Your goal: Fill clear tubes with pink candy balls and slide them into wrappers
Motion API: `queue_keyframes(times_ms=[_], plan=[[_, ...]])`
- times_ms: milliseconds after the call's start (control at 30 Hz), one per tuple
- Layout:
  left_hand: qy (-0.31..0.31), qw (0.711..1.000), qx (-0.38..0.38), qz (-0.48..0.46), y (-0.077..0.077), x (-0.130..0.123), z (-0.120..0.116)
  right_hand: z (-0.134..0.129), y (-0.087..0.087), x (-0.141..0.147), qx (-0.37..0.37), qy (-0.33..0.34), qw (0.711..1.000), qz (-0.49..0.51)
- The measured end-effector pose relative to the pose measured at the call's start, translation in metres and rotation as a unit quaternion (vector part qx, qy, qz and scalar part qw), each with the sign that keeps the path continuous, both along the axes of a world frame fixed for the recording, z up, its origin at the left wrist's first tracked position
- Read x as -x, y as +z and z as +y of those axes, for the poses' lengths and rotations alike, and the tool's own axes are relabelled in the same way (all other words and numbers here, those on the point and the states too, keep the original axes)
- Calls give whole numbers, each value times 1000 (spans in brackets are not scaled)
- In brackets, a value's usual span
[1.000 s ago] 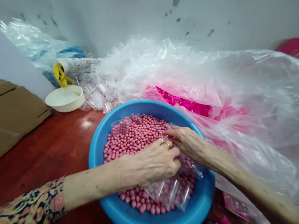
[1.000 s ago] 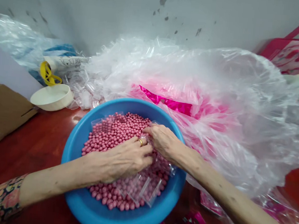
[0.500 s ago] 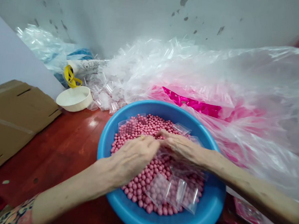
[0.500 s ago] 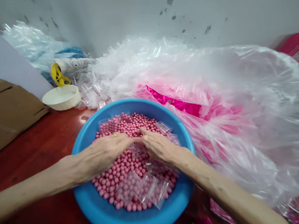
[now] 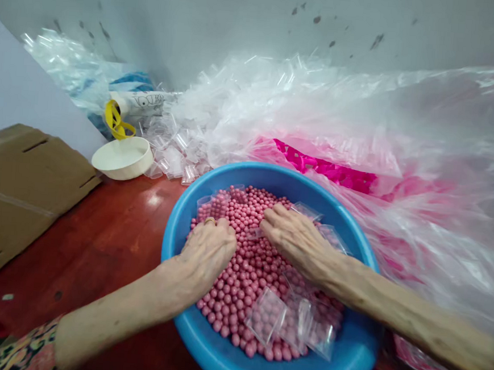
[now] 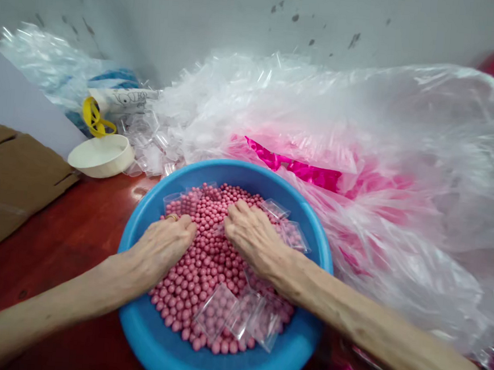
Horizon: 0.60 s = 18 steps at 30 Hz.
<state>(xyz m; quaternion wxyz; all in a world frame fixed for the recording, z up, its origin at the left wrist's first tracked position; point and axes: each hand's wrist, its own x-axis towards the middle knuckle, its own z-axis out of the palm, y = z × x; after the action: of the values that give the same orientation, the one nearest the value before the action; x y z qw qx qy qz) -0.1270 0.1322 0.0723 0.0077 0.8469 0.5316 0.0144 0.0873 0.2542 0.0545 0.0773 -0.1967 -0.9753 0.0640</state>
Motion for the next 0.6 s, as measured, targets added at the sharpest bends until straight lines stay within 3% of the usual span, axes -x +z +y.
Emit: queue_keyframes(times_ms=[133, 267, 367, 467, 600], plan=[[34, 997, 46, -55, 6, -10, 7, 11, 7, 6, 0, -22, 1000, -8], [57, 983, 121, -126, -4, -22, 34, 14, -9, 15, 72, 38, 997, -7], [114, 964, 149, -187, -11, -23, 57, 15, -17, 18, 140, 46, 989, 9], [172, 928, 189, -271, -11, -17, 69, 18, -12, 19, 211, 13, 977, 18], [223, 853, 252, -399, -1, -8, 65, 18, 4, 20, 306, -19, 951, 32]])
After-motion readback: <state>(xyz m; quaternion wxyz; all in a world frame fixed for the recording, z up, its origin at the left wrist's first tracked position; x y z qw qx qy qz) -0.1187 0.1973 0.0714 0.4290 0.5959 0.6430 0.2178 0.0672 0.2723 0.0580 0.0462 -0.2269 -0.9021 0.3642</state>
